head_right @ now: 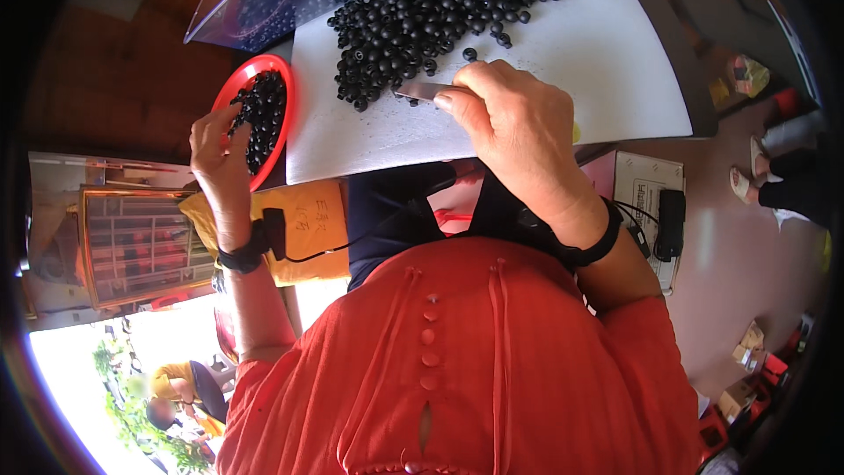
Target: Sorting black berries and using a small knife to trim stems or ends on a cutting board.
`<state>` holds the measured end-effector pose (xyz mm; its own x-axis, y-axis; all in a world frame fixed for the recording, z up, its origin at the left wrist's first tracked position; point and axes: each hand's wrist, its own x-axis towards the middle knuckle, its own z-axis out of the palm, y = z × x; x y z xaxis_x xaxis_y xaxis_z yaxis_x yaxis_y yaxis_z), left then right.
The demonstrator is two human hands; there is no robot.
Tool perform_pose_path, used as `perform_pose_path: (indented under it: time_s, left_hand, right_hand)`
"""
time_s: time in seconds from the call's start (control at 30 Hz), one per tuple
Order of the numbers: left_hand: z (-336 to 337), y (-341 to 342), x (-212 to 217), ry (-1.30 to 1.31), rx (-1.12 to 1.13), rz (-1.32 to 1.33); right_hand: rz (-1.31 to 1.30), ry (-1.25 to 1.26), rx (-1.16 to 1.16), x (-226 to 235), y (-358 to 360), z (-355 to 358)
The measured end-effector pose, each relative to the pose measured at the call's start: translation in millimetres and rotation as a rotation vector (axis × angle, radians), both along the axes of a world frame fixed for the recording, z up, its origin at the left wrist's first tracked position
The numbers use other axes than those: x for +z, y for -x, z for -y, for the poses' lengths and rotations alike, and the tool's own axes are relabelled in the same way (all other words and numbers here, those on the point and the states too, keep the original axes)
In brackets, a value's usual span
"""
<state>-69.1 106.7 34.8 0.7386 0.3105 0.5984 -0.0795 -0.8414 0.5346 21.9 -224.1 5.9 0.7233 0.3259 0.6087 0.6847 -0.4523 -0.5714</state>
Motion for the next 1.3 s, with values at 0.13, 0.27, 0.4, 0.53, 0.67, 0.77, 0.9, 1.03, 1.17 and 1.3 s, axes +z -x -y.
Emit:
perform_pose_path:
  time_s: [0.13, 0.27, 0.4, 0.53, 0.67, 0.77, 0.9, 1.03, 1.17, 1.3]
  left_hand:
    - [67, -18, -16, -0.093, -0.161, -0.048]
    - [122, -45, -29, -0.224, -0.347, -0.037]
    - [142, -62, -28, -0.483, -0.293, -0.114]
    - [141, -66, -32, -0.583, -0.267, -0.138]
    - [142, -67, -29, -0.557, -0.331, -0.142]
    - [138, -63, -28, -0.529, -0.37, -0.157]
    - [135, -58, -31, -0.461, -0.411, -0.127]
    - [135, -57, -32, -0.558, -0.397, -0.138]
    - [125, -51, -32, -0.318, -0.436, -0.166]
    - [112, -27, -22, 0.719, -0.474, -0.412]
  right_hand:
    - [0.075, 0.132, -0.1, -7, -1, 13]
    - [0.13, 0.331, -0.144, -12, -1, 24]
    - [0.151, 0.365, -0.151, -10, 5, 37]
    - [0.087, 0.383, -0.161, -6, 4, 57]
    - [0.048, 0.179, -0.136, -3, -2, 64]
    - [-0.003, 0.069, -0.116, -1, -2, 61]
    - [-0.023, -0.013, -0.05, -4, 0, 52]
    - [-0.077, -0.038, 0.006, -5, -2, 42]
    - [-0.125, -0.063, 0.081, -9, -2, 31]
    - [-0.205, -0.199, 0.14, -13, -1, 9]
